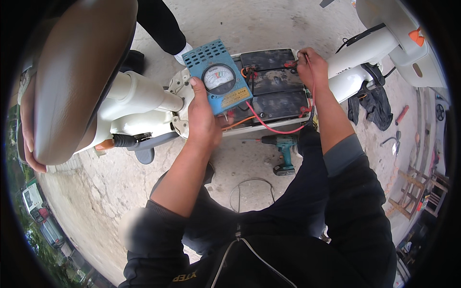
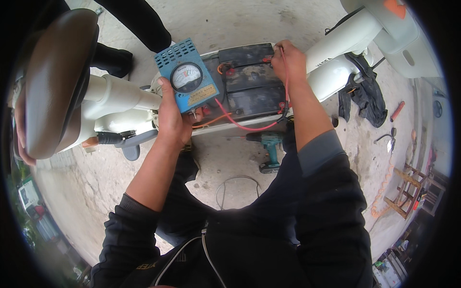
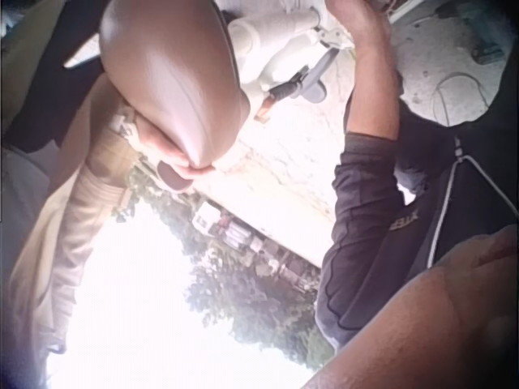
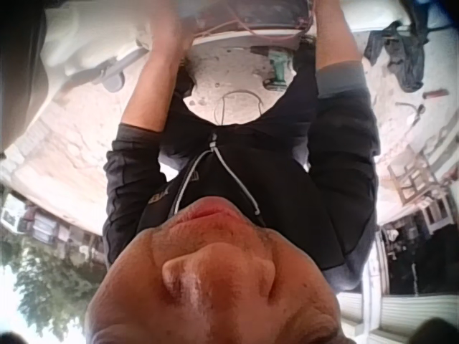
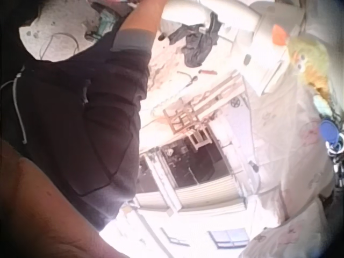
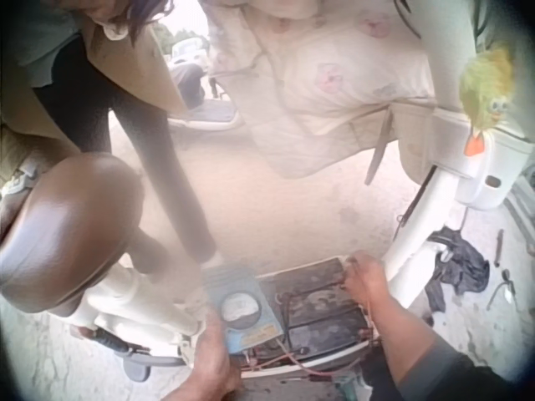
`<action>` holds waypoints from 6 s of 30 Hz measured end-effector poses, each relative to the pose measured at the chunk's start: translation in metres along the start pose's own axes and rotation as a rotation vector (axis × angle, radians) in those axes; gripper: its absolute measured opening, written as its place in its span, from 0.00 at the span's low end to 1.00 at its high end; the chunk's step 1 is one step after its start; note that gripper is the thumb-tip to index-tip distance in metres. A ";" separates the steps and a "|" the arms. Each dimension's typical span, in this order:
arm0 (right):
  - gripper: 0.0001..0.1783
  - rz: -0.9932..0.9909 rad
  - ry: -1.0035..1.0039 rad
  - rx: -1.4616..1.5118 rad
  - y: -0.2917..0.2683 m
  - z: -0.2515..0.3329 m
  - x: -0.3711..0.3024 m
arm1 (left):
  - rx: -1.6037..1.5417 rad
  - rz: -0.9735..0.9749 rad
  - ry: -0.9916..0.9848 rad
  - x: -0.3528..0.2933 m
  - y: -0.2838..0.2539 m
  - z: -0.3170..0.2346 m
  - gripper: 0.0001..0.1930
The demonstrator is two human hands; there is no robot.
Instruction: The person removes the scooter seat to access the battery compartment, then uses a battery tester to check the voltage of the batteries. The person connects the tester leads to the battery terminals and observes the gauge.
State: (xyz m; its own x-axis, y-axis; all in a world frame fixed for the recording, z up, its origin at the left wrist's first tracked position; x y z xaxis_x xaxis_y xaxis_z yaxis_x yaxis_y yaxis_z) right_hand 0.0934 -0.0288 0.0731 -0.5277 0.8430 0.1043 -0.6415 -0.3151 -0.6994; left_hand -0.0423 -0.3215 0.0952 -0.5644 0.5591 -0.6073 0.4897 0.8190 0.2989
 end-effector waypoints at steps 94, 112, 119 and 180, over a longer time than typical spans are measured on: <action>0.17 0.133 -0.164 0.053 0.033 0.075 -0.026 | -0.054 -0.159 0.011 -0.019 -0.017 0.001 0.39; 0.20 0.404 0.008 -0.206 0.082 0.119 -0.047 | -0.026 -0.216 -0.003 -0.028 -0.032 -0.001 0.39; 0.22 0.635 -0.068 0.003 0.066 0.146 -0.075 | -0.048 -0.160 0.043 -0.036 -0.031 -0.009 0.35; 0.29 1.073 -0.277 -0.247 -0.084 0.029 -0.251 | 1.955 0.103 -0.059 -0.037 -0.045 0.328 0.25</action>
State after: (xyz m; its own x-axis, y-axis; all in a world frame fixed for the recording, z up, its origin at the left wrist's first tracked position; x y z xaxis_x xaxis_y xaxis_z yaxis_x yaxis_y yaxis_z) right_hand 0.2639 -0.2261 0.1261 -0.8634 0.0548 -0.5015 0.3271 -0.6961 -0.6391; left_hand 0.1746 -0.4212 -0.1370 -0.4916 0.5490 -0.6759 0.4791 -0.4777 -0.7364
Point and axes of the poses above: each hand's wrist, its own x-axis towards the middle knuckle, its own y-axis out of the palm, z = x × y, the point moved 6 cm from there along x, towards the middle knuckle, and after that the axes turned 6 degrees about x, right-handed, at the moved point
